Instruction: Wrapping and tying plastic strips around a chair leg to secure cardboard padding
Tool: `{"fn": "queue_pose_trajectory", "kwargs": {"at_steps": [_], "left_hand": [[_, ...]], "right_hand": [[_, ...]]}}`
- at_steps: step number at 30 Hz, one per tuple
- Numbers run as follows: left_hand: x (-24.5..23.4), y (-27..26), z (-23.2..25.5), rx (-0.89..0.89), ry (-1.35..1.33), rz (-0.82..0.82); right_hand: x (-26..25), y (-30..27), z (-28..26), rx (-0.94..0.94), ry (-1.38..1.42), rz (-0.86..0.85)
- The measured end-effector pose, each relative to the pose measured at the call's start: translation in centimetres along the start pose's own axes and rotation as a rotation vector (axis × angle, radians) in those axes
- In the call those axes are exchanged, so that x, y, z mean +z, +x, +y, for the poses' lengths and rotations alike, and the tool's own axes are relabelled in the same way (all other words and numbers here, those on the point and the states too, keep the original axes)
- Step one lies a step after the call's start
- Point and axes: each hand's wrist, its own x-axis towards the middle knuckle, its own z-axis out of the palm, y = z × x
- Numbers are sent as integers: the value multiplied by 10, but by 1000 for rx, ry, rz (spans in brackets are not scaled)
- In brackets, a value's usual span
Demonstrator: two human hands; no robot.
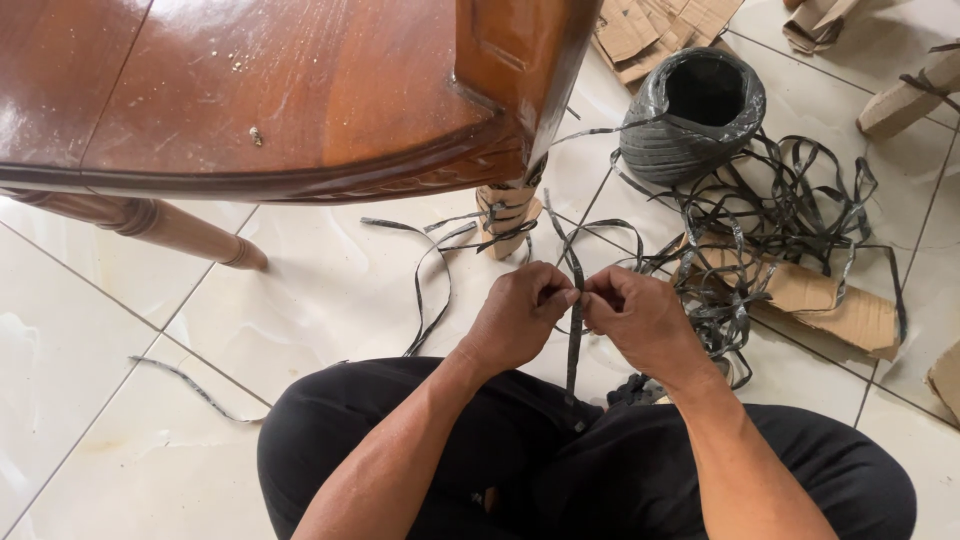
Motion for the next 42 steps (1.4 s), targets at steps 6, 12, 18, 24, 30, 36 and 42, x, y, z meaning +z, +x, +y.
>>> {"fn": "queue_pose_trajectory", "kwargs": {"at_steps": [6, 12, 18, 24, 30, 36, 42], "left_hand": [[5, 1, -13, 7, -285, -49], [-7, 11, -28, -94, -18, -74], [-26, 11, -3, -336, 790, -44], [-68, 9, -26, -616, 989, 6], [-97, 5, -17, -743, 967, 35], [-54, 5, -24, -181, 509, -56], [-12, -20, 48, -3, -47, -267]], "right_hand": [[-1, 5, -1, 30, -30, 123], [-38, 15, 7, 102, 1160, 104], [-100, 11, 28, 47, 1464, 313], [-139, -3, 22, -26, 1278, 808], [-148, 2, 33, -176, 1199, 1066], [-77, 13, 30, 32, 438, 368], [-22, -16, -28, -45, -128, -203]]}}
